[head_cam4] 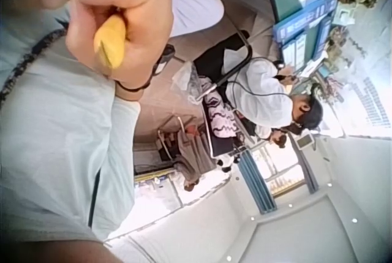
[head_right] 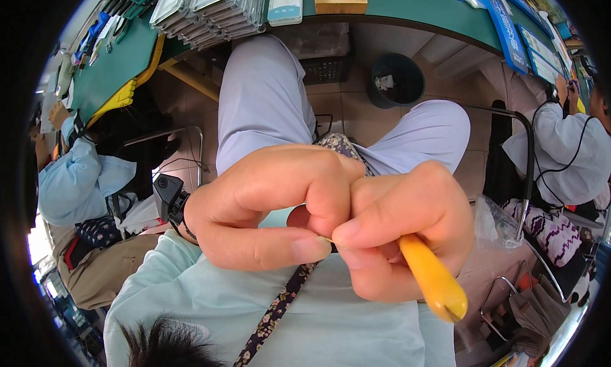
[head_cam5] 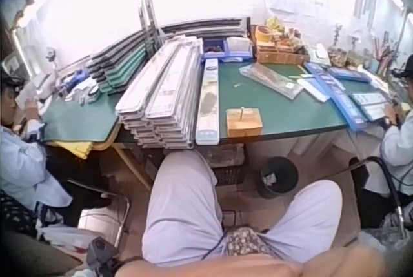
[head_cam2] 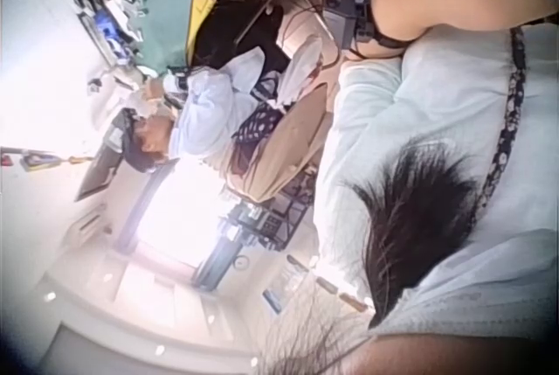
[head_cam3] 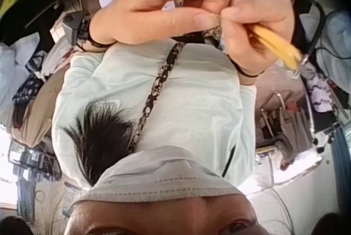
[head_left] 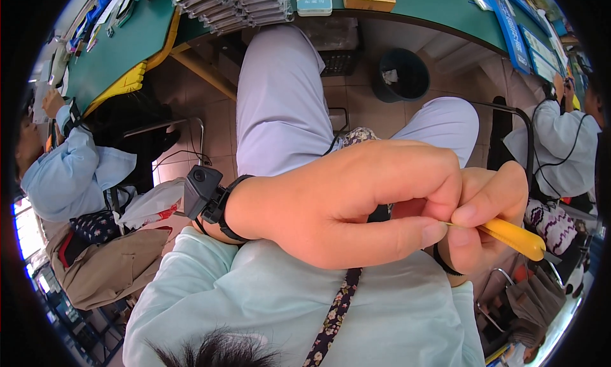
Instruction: The recorder is assembling small electronic components, likely LED strips, at a workstation, using a yellow tool to manipulate wires and small parts.
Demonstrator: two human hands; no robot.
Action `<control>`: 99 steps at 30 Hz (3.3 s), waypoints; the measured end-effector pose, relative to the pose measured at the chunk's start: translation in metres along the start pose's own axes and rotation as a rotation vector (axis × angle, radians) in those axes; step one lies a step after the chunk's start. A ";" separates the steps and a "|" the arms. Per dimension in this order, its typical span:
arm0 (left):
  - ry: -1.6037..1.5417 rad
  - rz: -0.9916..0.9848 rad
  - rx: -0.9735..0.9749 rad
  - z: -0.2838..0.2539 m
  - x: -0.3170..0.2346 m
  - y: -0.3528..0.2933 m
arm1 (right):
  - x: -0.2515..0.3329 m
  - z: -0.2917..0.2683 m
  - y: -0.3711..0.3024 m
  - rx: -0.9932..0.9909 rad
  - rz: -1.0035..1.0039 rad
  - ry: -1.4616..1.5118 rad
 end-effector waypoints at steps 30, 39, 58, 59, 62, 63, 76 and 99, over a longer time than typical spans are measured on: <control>-0.009 -0.085 -0.037 -0.001 -0.002 0.001 | -0.008 -0.005 0.003 0.059 -0.101 0.006; 0.368 -0.322 -0.057 -0.002 -0.012 0.002 | 0.004 -0.016 0.000 -0.012 -0.138 -0.584; 0.336 -0.541 0.002 -0.005 -0.015 0.010 | 0.013 -0.014 0.002 0.184 -0.276 -1.097; 0.337 -0.537 0.007 -0.005 -0.013 0.009 | 0.012 -0.014 -0.001 0.098 -0.342 -1.032; 0.070 -0.591 -0.004 -0.003 -0.009 0.005 | 0.007 -0.011 -0.005 0.022 -0.409 -0.898; -0.072 -0.640 -0.016 -0.001 -0.010 0.006 | 0.007 -0.010 -0.005 0.025 -0.409 -0.850; -0.463 -0.678 -0.041 0.005 -0.013 0.005 | 0.007 -0.012 0.002 0.160 -0.301 -0.552; -0.475 -0.698 -0.067 0.003 -0.014 0.001 | -0.003 -0.009 -0.004 -0.012 -0.170 -0.267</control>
Point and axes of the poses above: each hand's wrist, its own y-axis towards the middle knuckle, its own z-axis out of the palm, x = y × z, the point moved 2 cm from there along y, towards the middle knuckle, and after that the axes turned 8 degrees about -x, right-handed, at the moved point
